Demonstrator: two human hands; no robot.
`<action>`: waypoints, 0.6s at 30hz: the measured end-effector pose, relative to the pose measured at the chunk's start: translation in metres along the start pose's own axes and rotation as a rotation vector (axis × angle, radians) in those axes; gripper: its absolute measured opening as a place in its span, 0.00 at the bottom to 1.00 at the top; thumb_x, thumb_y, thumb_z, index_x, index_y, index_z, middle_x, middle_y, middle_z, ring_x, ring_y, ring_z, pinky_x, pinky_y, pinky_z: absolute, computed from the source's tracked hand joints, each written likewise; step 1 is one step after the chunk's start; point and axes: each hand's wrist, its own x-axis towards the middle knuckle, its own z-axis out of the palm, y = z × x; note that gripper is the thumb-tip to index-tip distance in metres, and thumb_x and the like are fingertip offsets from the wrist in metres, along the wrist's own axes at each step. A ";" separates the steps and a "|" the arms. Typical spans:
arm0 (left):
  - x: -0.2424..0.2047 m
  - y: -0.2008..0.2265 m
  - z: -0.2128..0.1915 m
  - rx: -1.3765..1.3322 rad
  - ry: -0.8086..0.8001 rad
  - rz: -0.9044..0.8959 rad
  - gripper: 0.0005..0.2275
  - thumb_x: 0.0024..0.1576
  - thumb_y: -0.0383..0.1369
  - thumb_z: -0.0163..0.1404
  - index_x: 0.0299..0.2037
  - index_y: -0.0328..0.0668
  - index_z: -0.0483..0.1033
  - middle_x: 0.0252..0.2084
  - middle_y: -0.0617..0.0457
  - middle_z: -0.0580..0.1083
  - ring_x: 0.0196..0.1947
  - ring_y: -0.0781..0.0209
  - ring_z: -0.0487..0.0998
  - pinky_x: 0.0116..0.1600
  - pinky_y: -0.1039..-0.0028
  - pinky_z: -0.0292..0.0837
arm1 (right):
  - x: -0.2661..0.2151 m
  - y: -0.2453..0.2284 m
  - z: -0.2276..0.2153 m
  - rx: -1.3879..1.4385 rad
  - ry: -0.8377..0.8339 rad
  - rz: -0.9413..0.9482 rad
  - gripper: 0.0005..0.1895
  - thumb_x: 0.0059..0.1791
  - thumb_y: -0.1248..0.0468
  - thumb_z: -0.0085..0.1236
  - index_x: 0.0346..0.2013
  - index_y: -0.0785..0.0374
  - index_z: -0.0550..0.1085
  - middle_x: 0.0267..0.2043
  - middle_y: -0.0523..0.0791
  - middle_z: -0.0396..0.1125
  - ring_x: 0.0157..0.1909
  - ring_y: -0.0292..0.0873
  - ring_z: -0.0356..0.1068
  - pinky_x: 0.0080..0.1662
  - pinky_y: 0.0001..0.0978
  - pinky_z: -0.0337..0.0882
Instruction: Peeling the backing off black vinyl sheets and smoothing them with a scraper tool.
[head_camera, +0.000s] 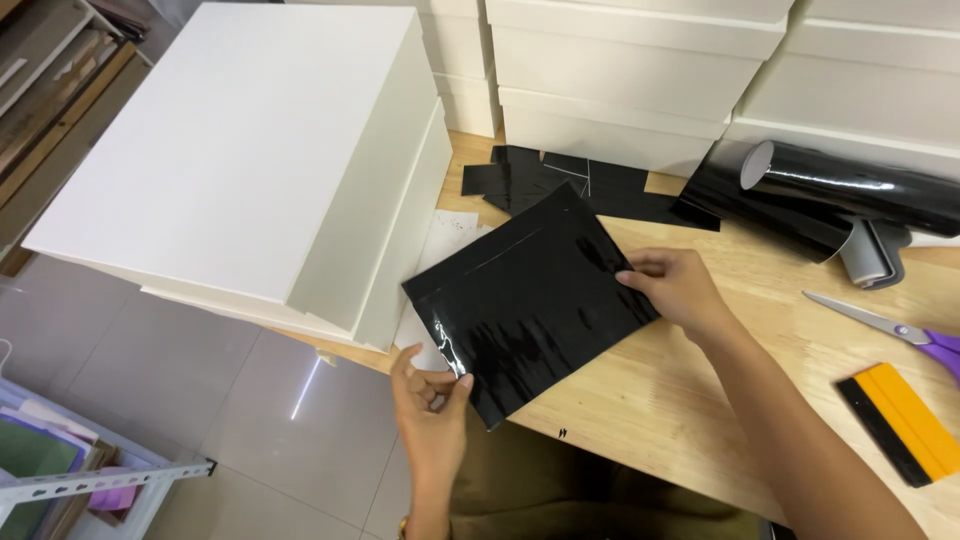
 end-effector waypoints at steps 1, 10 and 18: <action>-0.004 0.001 0.003 -0.004 -0.001 0.004 0.31 0.49 0.18 0.61 0.62 0.50 0.66 0.29 0.52 0.74 0.31 0.65 0.76 0.46 0.76 0.74 | 0.014 0.003 0.004 -0.001 0.003 -0.005 0.10 0.46 0.74 0.64 0.42 0.66 0.83 0.43 0.46 0.79 0.44 0.38 0.77 0.49 0.27 0.75; -0.009 -0.001 0.017 0.687 -0.185 0.276 0.15 0.56 0.35 0.57 0.54 0.55 0.80 0.38 0.64 0.70 0.26 0.69 0.77 0.36 0.67 0.76 | 0.014 -0.002 0.007 -1.191 0.470 -0.705 0.34 0.39 0.58 0.71 0.60 0.45 0.71 0.56 0.39 0.63 0.53 0.49 0.63 0.42 0.44 0.67; -0.028 0.009 0.027 0.273 -0.104 0.434 0.30 0.54 0.28 0.58 0.67 0.36 0.60 0.24 0.56 0.66 0.34 0.67 0.73 0.46 0.76 0.76 | 0.010 0.019 -0.175 -1.285 0.727 -0.451 0.37 0.41 0.58 0.62 0.66 0.57 0.68 0.69 0.44 0.63 0.68 0.59 0.53 0.57 0.62 0.56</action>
